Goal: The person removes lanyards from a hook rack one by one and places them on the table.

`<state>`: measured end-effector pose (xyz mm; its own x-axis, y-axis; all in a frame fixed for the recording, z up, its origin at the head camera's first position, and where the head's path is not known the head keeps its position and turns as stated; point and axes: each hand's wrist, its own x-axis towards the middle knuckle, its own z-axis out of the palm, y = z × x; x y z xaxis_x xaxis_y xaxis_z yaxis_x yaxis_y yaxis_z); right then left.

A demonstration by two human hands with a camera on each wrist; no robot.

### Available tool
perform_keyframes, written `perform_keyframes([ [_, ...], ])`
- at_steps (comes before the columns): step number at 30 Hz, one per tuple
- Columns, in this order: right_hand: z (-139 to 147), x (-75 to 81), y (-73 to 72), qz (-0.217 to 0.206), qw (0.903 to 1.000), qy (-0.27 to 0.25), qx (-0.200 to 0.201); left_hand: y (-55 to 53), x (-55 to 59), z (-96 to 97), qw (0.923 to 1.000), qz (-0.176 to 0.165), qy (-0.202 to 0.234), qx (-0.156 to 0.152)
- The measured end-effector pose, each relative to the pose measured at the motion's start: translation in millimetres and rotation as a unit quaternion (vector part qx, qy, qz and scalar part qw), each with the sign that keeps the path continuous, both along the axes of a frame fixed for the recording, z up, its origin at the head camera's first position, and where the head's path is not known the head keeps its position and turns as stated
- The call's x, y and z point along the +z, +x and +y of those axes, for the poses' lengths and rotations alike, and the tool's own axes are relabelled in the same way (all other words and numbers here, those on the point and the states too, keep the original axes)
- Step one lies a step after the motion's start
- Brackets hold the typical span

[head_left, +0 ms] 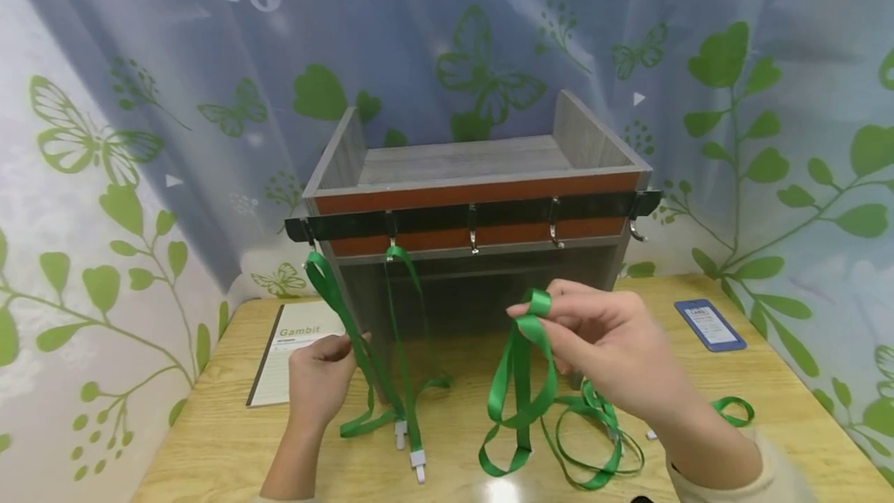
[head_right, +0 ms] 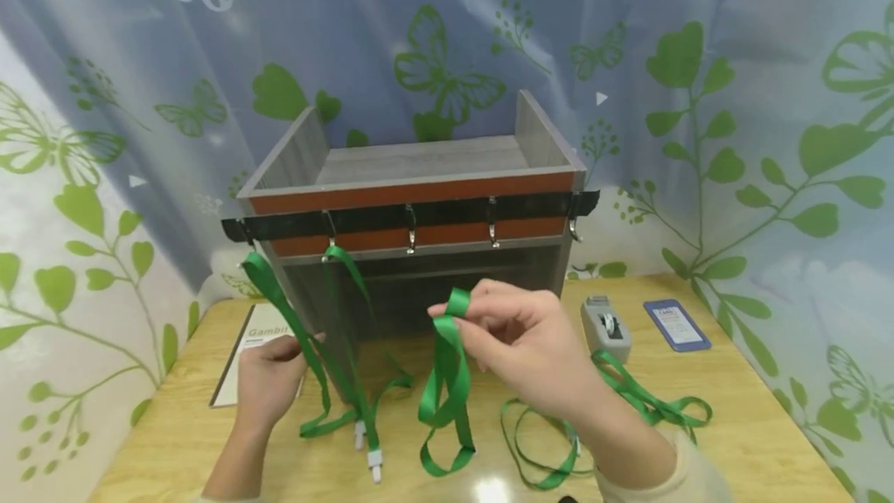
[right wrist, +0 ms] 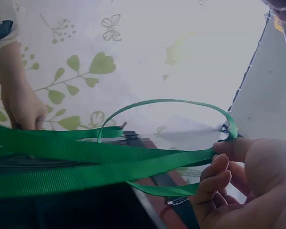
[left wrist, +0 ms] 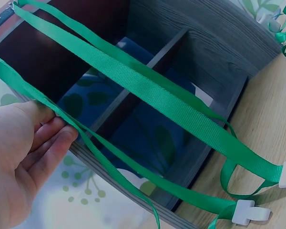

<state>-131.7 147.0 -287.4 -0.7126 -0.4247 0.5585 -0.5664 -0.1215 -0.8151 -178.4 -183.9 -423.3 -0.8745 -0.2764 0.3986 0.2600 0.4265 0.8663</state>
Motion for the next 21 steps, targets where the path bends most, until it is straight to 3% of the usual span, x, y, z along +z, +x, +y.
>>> perform_keyframes([
  [6,0.8,-25.0,-1.7,-0.054,0.9977,0.032,0.023,-0.3,0.6,-0.8,1.0,-0.009,-0.001,-0.002],
  [21,7.6,-72.7,-9.9,-0.167,0.9799,0.109,-0.007,0.0,-0.4,-0.8,0.9998,-0.015,0.009,-0.003],
])
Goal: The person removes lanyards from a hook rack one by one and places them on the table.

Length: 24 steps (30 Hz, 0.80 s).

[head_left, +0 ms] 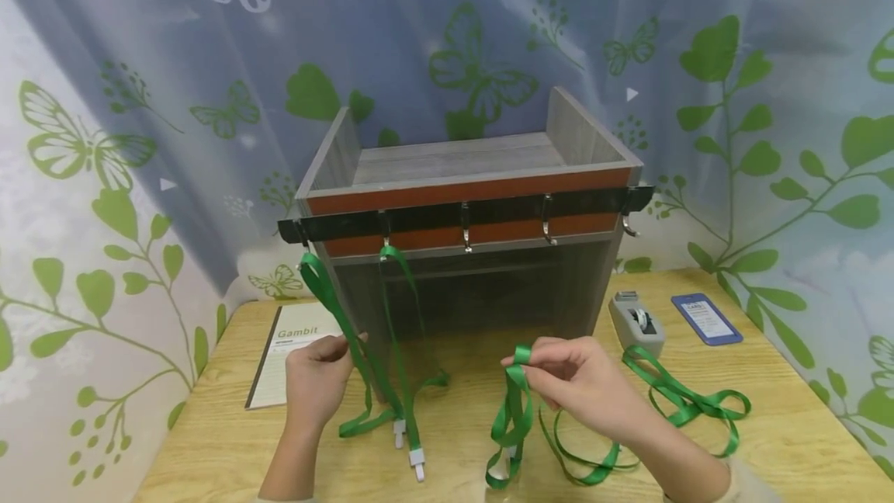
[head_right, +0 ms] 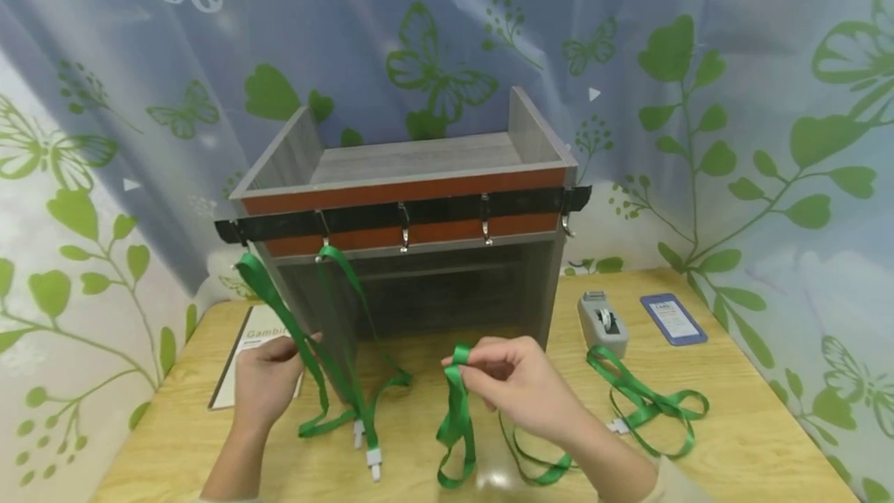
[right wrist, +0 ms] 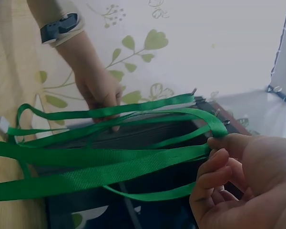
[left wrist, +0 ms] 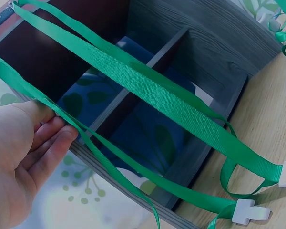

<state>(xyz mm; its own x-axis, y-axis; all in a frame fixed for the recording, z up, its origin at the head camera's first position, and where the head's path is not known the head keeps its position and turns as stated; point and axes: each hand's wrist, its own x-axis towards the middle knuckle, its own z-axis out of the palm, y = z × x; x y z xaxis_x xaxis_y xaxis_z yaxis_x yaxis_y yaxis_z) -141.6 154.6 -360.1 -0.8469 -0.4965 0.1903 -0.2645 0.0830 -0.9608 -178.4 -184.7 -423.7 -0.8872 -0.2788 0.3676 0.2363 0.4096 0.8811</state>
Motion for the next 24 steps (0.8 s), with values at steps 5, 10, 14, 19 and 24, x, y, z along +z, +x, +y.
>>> perform_keyframes([
  [5,4.2,-7.9,-1.4,-0.017,0.9998,0.01,-0.001,-0.6,-1.5,-1.1,0.9999,0.009,-0.007,0.002],
  [10,8.0,-28.0,-4.5,-0.034,0.999,0.03,-0.007,-3.7,-3.1,-0.2,0.9995,0.03,-0.005,-0.004],
  [14,9.3,-50.0,-6.2,-0.056,0.9976,0.039,-0.014,-3.4,-4.4,-0.9,0.9992,0.039,-0.003,-0.009],
  [19,7.9,-73.2,-7.9,-0.077,0.9964,0.033,-0.015,-1.5,-4.2,-1.5,0.9995,0.028,-0.013,0.005],
  [24,9.0,-92.5,-9.2,-0.091,0.9949,0.041,-0.007,-1.7,-5.4,-1.8,0.9996,0.026,-0.011,-0.004],
])
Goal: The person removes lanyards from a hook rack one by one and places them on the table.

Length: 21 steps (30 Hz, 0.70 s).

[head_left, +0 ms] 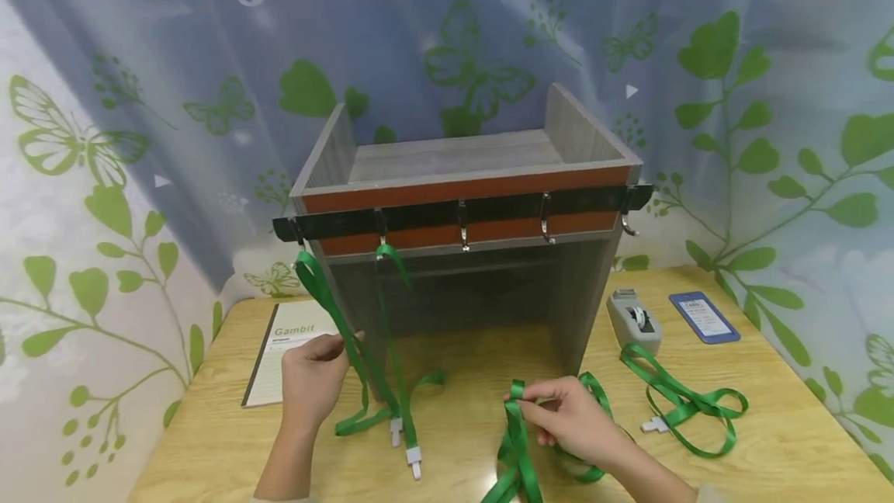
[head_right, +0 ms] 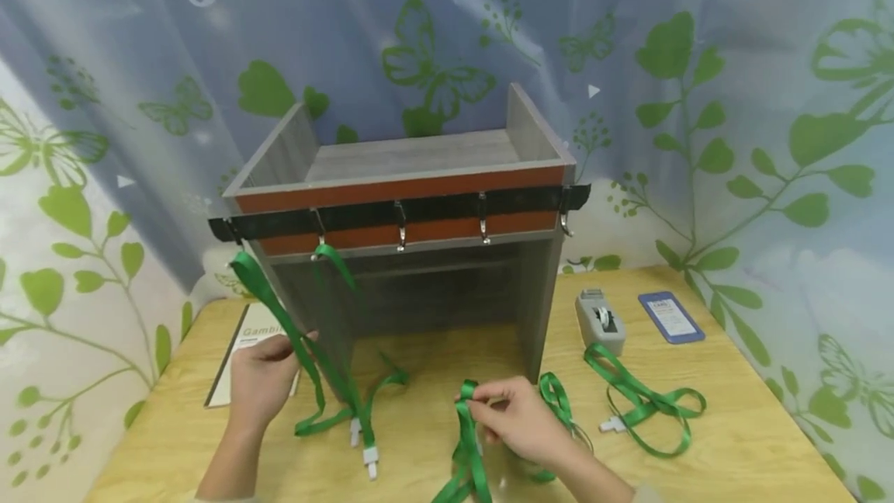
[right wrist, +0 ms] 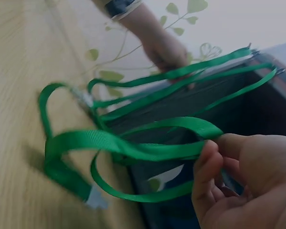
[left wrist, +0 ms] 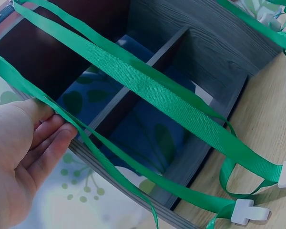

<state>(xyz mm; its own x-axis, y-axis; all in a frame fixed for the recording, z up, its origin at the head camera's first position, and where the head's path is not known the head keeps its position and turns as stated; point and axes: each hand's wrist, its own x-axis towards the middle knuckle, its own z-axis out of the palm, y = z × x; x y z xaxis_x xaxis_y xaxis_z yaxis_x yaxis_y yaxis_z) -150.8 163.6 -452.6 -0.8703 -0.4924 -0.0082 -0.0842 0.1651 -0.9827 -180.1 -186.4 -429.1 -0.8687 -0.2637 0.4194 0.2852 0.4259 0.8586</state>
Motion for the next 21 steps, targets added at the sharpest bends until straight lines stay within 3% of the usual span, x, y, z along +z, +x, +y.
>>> perform_keyframes([
  [9,0.8,-33.7,-8.9,-0.021,0.9987,0.02,0.041,-0.9,-2.0,-0.3,0.9998,0.015,0.01,0.01],
  [21,2.2,-50.4,-10.3,-0.047,0.9983,0.015,0.03,-1.8,-2.4,0.0,0.9998,0.019,0.012,0.0],
])
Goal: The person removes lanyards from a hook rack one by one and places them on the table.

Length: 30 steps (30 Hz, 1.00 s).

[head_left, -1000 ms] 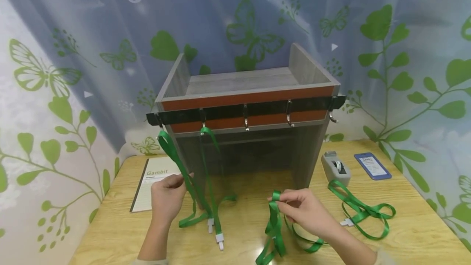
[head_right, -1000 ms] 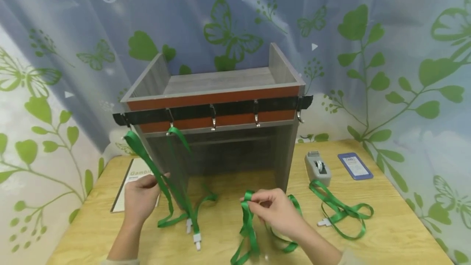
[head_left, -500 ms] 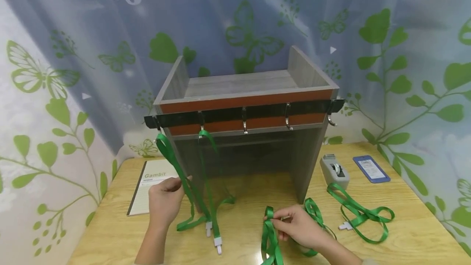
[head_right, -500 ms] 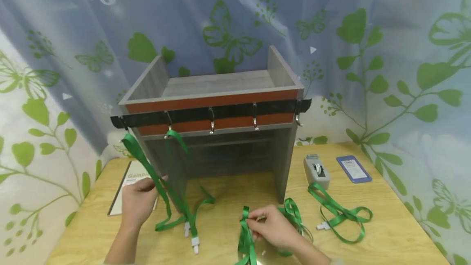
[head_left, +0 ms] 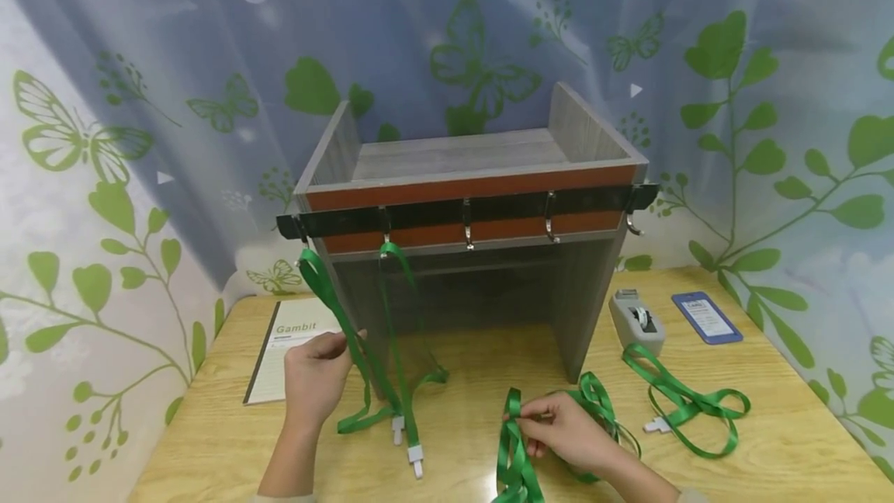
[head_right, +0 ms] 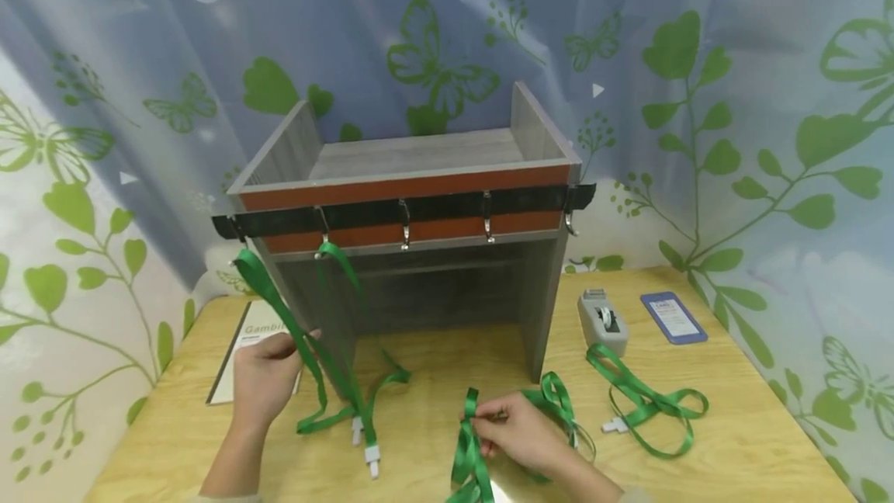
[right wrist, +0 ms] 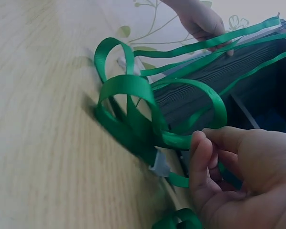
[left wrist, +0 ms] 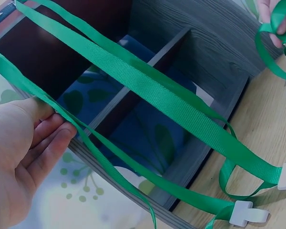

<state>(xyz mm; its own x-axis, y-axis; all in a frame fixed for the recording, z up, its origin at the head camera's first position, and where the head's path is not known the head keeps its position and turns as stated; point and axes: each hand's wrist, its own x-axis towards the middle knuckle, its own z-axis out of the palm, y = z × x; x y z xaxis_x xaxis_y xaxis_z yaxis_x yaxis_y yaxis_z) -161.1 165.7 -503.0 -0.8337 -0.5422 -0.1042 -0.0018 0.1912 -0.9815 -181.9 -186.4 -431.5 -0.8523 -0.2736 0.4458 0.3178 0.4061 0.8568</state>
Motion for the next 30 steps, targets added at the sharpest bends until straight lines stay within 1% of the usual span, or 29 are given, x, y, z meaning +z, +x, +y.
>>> perform_keyframes([
  [7,1.3,-10.5,-2.3,0.017,0.9993,0.025,0.021,1.7,1.4,-0.1,0.9998,-0.003,-0.018,-0.005],
  [14,1.3,-12.6,-3.1,0.014,0.9996,0.008,0.023,1.5,1.2,-0.6,0.9998,-0.003,-0.019,-0.007],
  [18,1.9,-11.2,-1.7,0.014,0.9998,0.009,0.013,1.3,1.1,-0.3,0.9999,0.001,-0.014,-0.008],
  [23,4.0,0.7,-0.7,0.045,0.9982,0.04,0.005,0.8,2.7,0.2,0.9998,-0.003,-0.017,-0.002],
  [26,6.9,11.3,-0.4,0.051,0.9973,0.053,0.01,1.2,3.4,0.3,0.9997,-0.012,-0.021,0.0],
  [30,11.7,27.3,-2.3,0.071,0.9954,0.063,0.015,1.4,4.1,0.6,0.9996,-0.021,-0.019,0.001],
])
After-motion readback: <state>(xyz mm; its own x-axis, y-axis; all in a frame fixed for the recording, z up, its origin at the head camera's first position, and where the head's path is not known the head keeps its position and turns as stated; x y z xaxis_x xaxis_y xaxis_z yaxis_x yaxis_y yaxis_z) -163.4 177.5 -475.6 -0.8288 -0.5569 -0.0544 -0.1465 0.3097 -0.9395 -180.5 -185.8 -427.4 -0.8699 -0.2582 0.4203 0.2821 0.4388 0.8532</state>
